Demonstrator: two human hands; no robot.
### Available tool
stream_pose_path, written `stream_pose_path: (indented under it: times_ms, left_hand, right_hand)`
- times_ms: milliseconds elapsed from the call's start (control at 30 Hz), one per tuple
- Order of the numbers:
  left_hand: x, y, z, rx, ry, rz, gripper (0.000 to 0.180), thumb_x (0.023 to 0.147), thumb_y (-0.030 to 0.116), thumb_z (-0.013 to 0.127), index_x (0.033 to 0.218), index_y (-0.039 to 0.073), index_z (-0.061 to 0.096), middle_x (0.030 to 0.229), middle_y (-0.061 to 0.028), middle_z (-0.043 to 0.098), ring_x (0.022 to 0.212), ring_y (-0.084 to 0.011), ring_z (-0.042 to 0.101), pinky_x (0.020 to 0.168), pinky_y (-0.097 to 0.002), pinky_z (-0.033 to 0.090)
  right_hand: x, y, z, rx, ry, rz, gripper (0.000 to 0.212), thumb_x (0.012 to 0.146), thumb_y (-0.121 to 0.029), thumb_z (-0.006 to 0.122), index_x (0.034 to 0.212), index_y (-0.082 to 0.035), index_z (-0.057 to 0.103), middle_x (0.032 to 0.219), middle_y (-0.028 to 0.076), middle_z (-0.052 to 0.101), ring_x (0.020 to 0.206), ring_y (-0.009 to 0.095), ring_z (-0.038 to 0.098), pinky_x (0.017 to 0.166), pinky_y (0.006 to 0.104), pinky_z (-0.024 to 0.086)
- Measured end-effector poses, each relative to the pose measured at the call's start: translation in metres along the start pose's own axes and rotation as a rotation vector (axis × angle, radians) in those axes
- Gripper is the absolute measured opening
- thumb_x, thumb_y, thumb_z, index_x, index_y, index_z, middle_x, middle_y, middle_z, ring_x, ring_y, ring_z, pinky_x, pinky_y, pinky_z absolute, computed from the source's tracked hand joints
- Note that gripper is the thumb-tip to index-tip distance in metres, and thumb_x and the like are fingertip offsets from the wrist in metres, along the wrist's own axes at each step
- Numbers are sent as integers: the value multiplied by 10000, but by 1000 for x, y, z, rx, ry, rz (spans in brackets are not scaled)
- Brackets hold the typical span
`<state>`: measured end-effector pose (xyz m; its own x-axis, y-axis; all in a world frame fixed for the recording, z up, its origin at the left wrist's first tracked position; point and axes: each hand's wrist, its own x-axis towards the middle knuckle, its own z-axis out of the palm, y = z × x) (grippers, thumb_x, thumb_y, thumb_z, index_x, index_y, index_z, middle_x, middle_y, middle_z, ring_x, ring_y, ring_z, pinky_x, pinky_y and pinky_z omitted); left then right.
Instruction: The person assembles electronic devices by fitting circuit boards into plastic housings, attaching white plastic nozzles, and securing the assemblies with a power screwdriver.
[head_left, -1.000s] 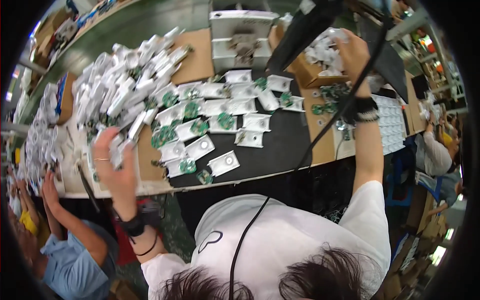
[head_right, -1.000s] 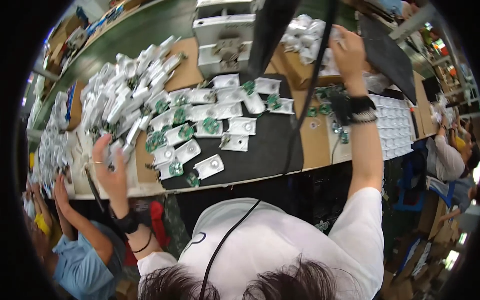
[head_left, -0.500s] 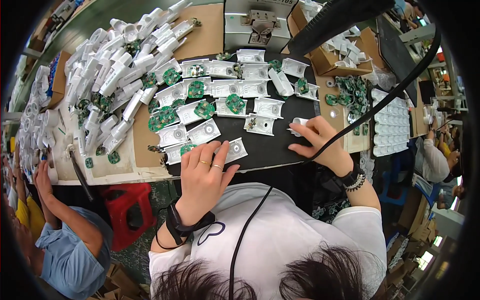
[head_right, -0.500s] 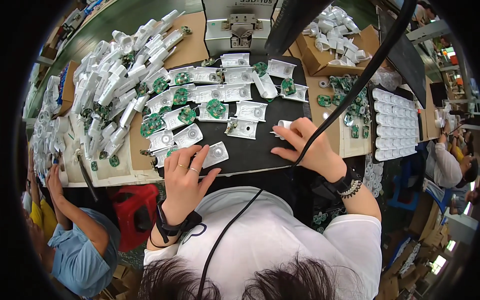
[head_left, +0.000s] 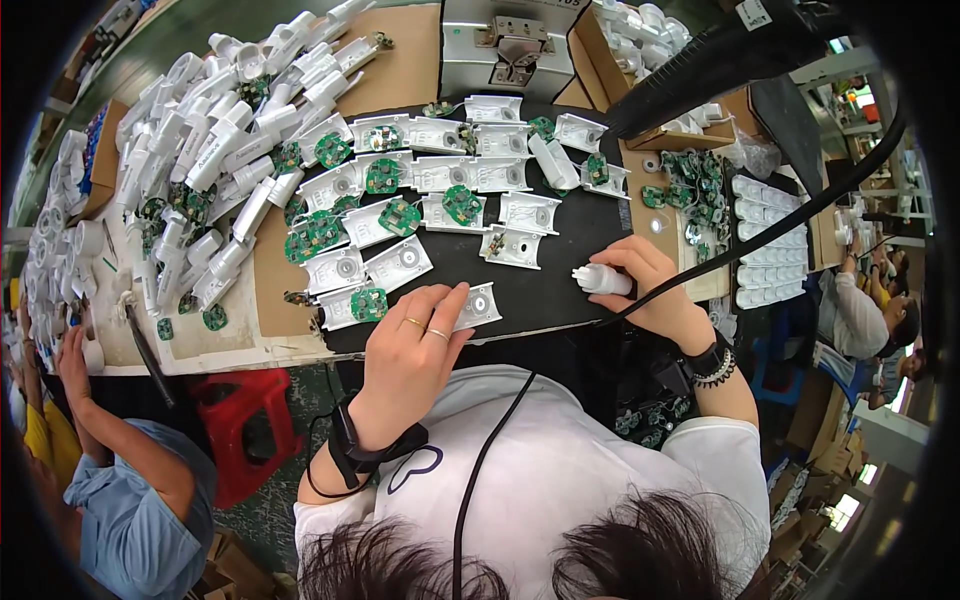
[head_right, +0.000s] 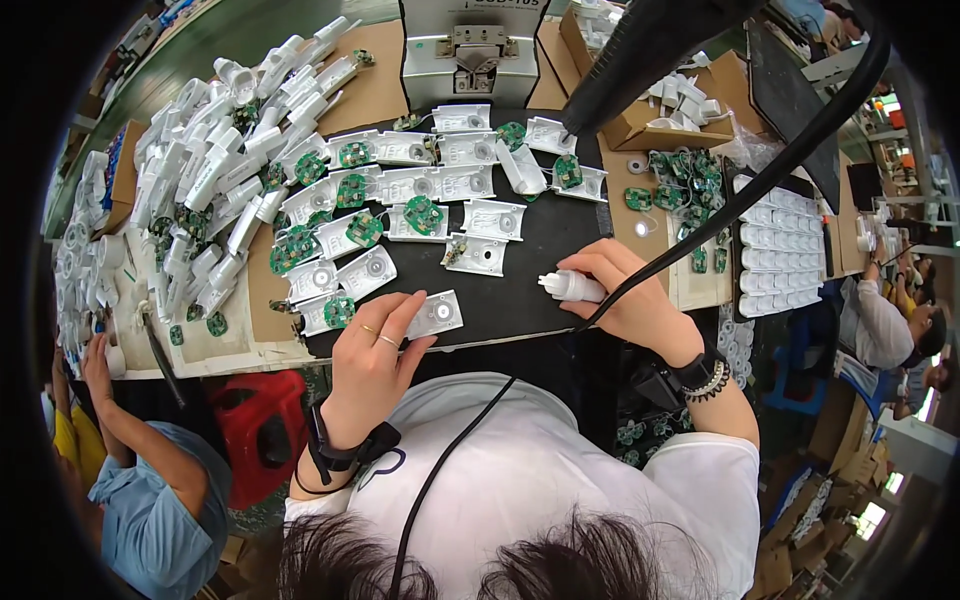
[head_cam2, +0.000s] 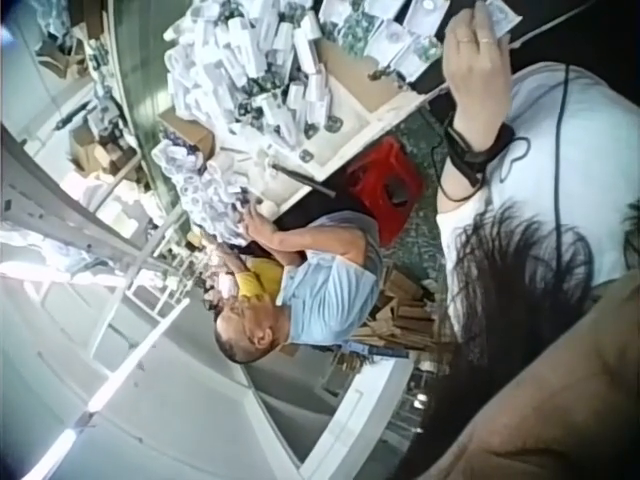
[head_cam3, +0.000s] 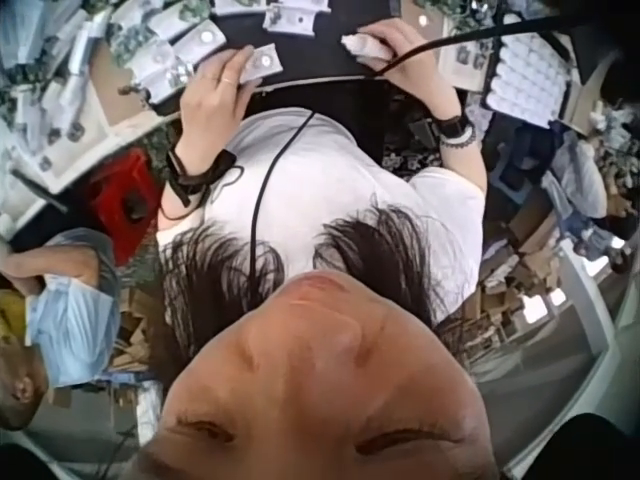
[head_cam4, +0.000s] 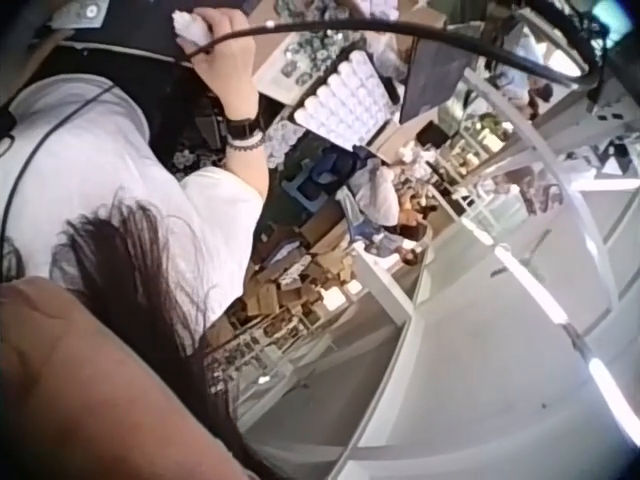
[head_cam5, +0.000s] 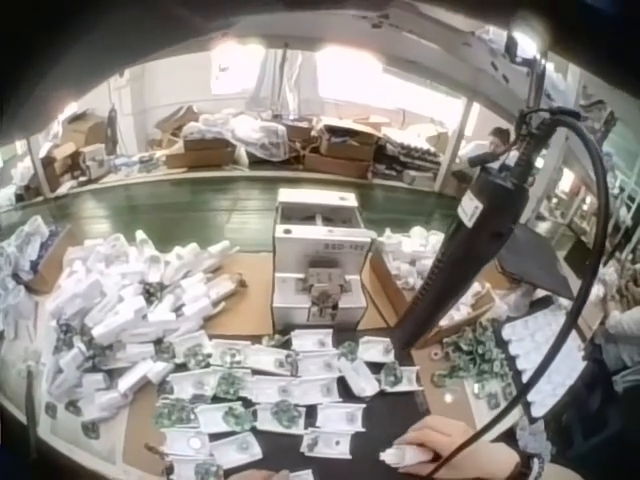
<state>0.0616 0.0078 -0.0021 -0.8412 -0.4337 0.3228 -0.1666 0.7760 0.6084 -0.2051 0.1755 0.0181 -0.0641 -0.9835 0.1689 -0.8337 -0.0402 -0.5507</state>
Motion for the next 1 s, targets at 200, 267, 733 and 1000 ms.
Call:
stream_pose_path:
  times_ms: [200, 267, 733, 1000]
  left_hand:
    - [3, 4, 5, -68, 13, -13, 530, 753, 49, 750, 1253, 46, 573, 1078, -154, 614, 916, -318, 622, 736, -372, 528]
    - [3, 4, 6, -78, 12, -18, 532, 753, 47, 750, 1255, 47, 572, 1079, -155, 614, 915, -319, 623, 736, -371, 529]
    - [4, 4, 10, -124, 16, -27, 534, 752, 27, 744, 1257, 51, 571, 1086, -157, 617, 911, -319, 629, 728, -370, 537]
    - [-1, 0, 17, -59, 20, 12, 471, 739, 6, 717, 1194, 68, 614, 1109, -147, 602, 919, -320, 626, 732, -367, 540]
  right_hand:
    - [18, -18, 4, 93, -53, 6, 522, 742, -43, 779, 1235, -94, 615, 980, 131, 640, 717, 305, 639, 614, 340, 517]
    - [23, -23, 16, 93, -28, -97, 515, 753, -47, 766, 1242, -94, 611, 998, 134, 647, 745, 310, 650, 635, 359, 529]
    - [34, -22, 37, 98, -213, -211, 318, 788, -84, 732, 1071, -24, 599, 1054, 145, 654, 805, 326, 669, 624, 366, 557]
    - [40, -38, 29, -122, -206, -260, 310, 768, -122, 762, 1033, -62, 613, 965, 86, 656, 727, 252, 668, 573, 326, 545]
